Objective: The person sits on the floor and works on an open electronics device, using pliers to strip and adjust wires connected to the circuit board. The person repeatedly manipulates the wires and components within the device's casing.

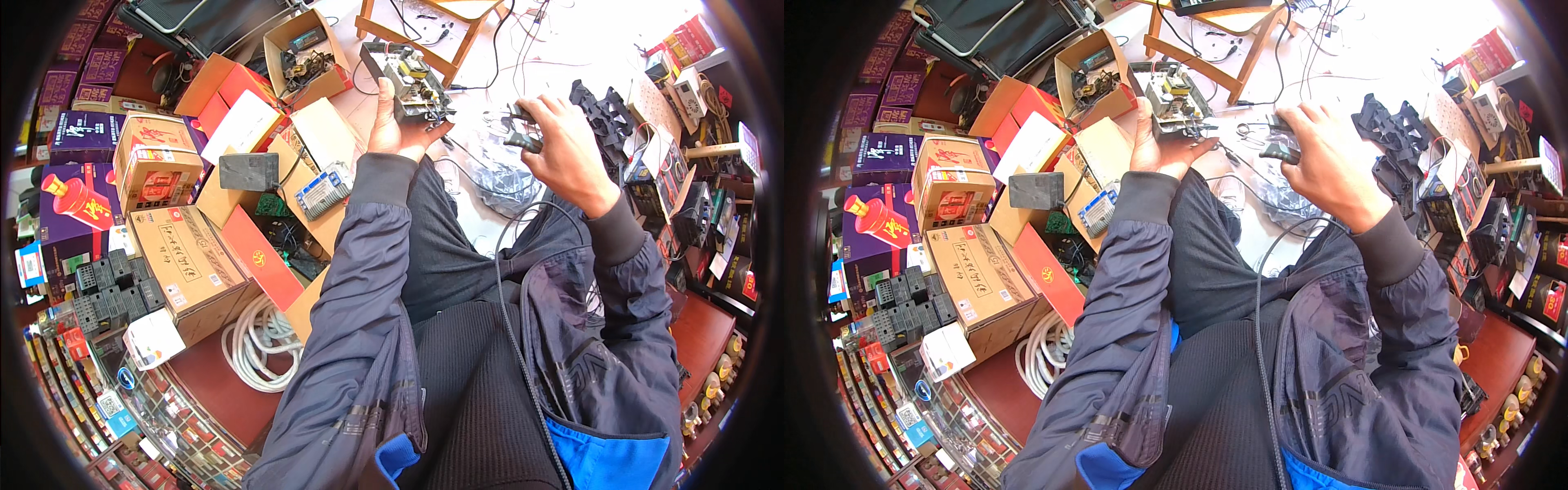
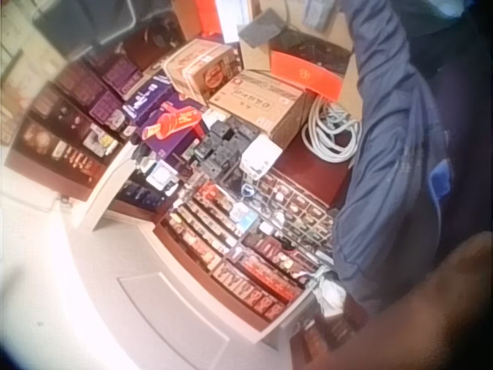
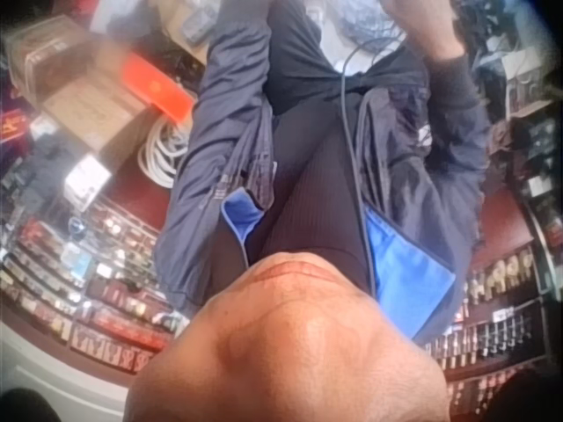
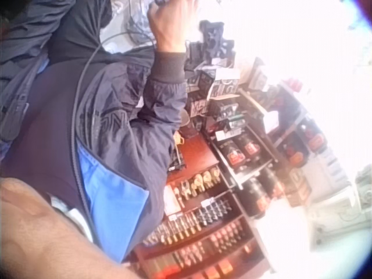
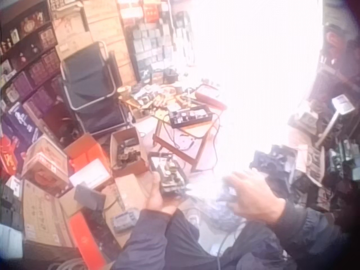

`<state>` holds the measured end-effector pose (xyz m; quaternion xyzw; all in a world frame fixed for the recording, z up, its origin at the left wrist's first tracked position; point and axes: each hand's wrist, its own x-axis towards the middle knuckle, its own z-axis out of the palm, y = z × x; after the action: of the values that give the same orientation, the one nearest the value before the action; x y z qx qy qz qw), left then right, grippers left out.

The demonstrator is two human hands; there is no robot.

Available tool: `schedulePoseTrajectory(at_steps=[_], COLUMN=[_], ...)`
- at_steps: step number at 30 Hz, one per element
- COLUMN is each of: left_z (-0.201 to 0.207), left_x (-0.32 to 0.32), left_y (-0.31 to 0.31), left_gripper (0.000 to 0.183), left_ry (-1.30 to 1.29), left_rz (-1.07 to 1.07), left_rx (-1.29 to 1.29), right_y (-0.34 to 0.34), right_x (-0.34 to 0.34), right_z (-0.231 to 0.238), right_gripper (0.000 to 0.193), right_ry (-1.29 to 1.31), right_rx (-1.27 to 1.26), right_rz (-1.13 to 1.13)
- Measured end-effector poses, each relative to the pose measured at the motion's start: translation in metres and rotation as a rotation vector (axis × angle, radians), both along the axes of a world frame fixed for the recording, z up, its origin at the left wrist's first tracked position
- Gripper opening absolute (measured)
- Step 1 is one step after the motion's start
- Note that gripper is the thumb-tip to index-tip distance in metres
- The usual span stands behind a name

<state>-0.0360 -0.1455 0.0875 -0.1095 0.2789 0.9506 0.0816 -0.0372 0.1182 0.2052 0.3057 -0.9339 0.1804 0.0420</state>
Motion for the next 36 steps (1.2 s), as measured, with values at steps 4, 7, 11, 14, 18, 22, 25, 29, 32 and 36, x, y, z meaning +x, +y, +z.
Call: schedulePoseTrajectory(at_steps=[4,7,11,14,18,22,25,29,32,36], left_z=[0.000,-0.001,-0.002,-0.002,0.000,0.001,0.002,0.004,0.005,0.004], left_x=[0.000,-0.001,-0.002,-0.002,-0.002,-0.002,-0.001,0.000,0.000,0.000], left_y=[0.000,0.002,0.002,0.003,0.004,0.005,0.005,0.005,0.005,0.005], left_gripper=[0.090,0.088,0.085,0.083,0.082,0.082,0.082,0.082,0.082,0.082], left_ry=[0.014,0.019,0.024,0.019,0.034,0.045,0.053,0.042,0.041,0.052], left_rz=[-0.015,-0.001,-0.018,-0.018,-0.025,-0.036,-0.033,-0.036,-0.032,-0.034], left_rx=[-0.002,-0.019,-0.013,-0.020,-0.020,-0.015,-0.034,-0.036,-0.041,-0.036], right_y=[-0.007,-0.012,-0.018,-0.021,-0.023,-0.026,-0.028,-0.030,-0.031,-0.035], right_x=[-0.012,-0.020,-0.028,-0.032,-0.037,-0.041,-0.042,-0.044,-0.043,-0.042], right_z=[0.009,0.011,0.013,0.016,0.020,0.021,0.021,0.023,0.025,0.030], right_gripper=[0.051,0.047,0.044,0.045,0.053,0.053,0.052,0.050,0.044,0.033], right_ry=[0.086,0.165,0.243,0.269,0.288,0.333,0.337,0.392,0.412,0.393], right_rx=[0.054,0.093,0.136,0.177,0.228,0.256,0.244,0.244,0.268,0.296], right_rz=[0.101,0.162,0.220,0.236,0.240,0.266,0.272,0.290,0.281,0.277])
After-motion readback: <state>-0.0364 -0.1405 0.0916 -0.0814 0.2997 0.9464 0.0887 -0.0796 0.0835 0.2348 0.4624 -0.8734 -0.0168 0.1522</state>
